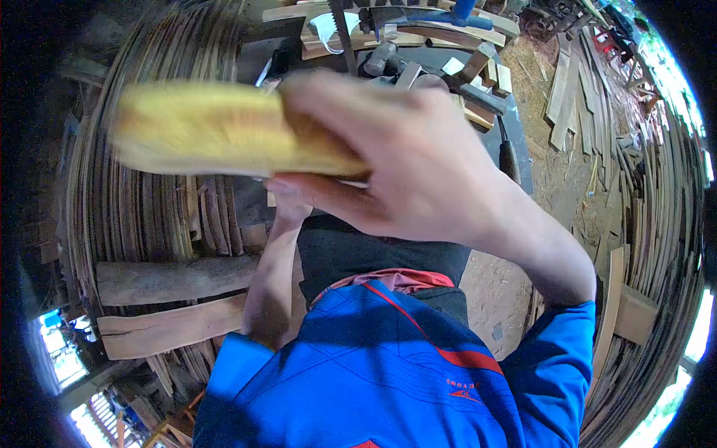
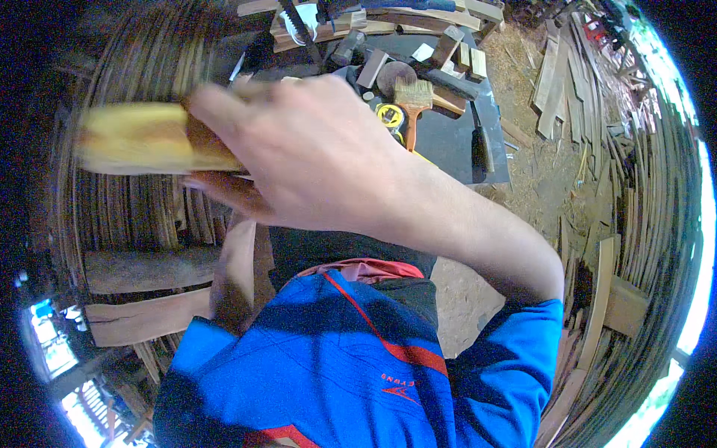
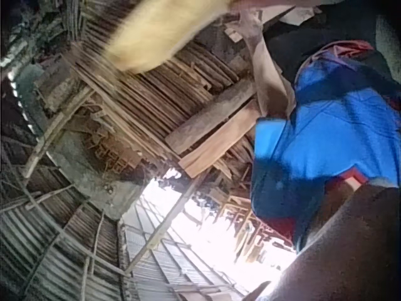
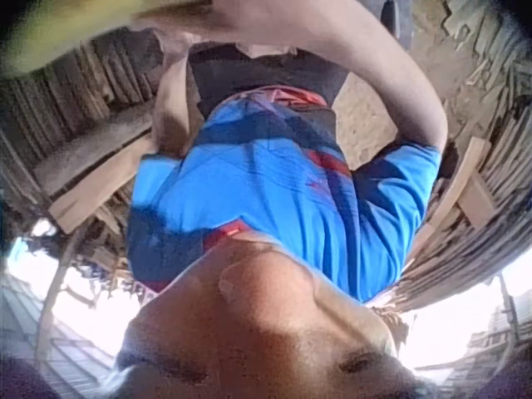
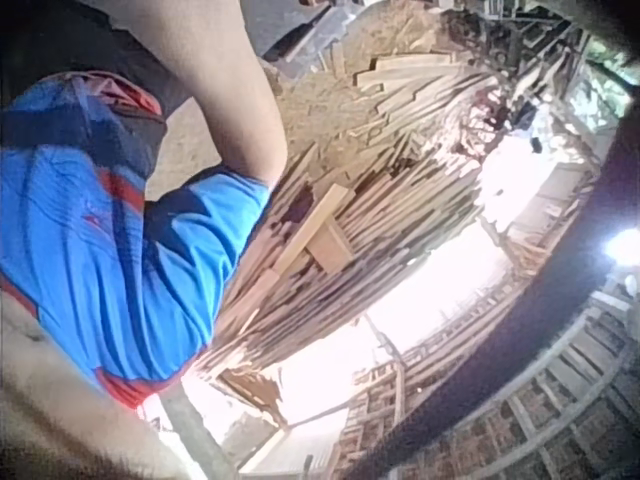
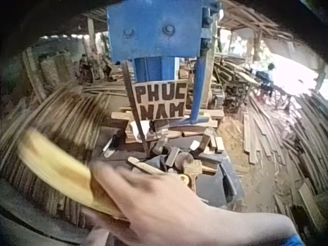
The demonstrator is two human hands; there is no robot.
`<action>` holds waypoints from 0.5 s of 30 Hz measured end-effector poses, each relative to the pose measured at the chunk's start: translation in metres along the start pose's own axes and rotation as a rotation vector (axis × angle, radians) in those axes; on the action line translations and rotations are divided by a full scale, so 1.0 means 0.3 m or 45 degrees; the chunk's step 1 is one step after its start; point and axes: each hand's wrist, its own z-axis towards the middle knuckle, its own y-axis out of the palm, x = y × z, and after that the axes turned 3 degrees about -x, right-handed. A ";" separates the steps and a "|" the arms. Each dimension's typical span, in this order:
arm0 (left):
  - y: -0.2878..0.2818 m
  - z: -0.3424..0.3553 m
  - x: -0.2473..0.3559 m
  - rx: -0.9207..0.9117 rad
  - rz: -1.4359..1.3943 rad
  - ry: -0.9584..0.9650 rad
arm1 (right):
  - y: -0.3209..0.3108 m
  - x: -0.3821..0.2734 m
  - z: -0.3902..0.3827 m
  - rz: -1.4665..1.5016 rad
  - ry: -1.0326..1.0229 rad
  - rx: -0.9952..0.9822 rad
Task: The recorder uses a chisel and a mallet to carve and shape a piece of wood at a workbench.
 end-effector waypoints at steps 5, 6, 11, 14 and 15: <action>0.002 -0.004 -0.014 0.014 0.123 0.100 | -0.040 -0.016 0.039 -0.156 0.092 -0.360; -0.012 -0.005 -0.003 0.023 0.149 0.123 | -0.036 -0.019 0.046 -0.030 0.011 -0.013; -0.029 0.007 -0.026 0.070 0.292 0.257 | -0.042 -0.001 0.002 -0.246 0.234 -0.687; -0.017 0.007 -0.031 0.114 0.373 0.332 | -0.047 0.009 0.001 -0.027 0.199 -0.081; -0.007 0.019 -0.041 0.122 0.399 0.357 | -0.035 0.040 -0.023 -0.080 0.141 -0.226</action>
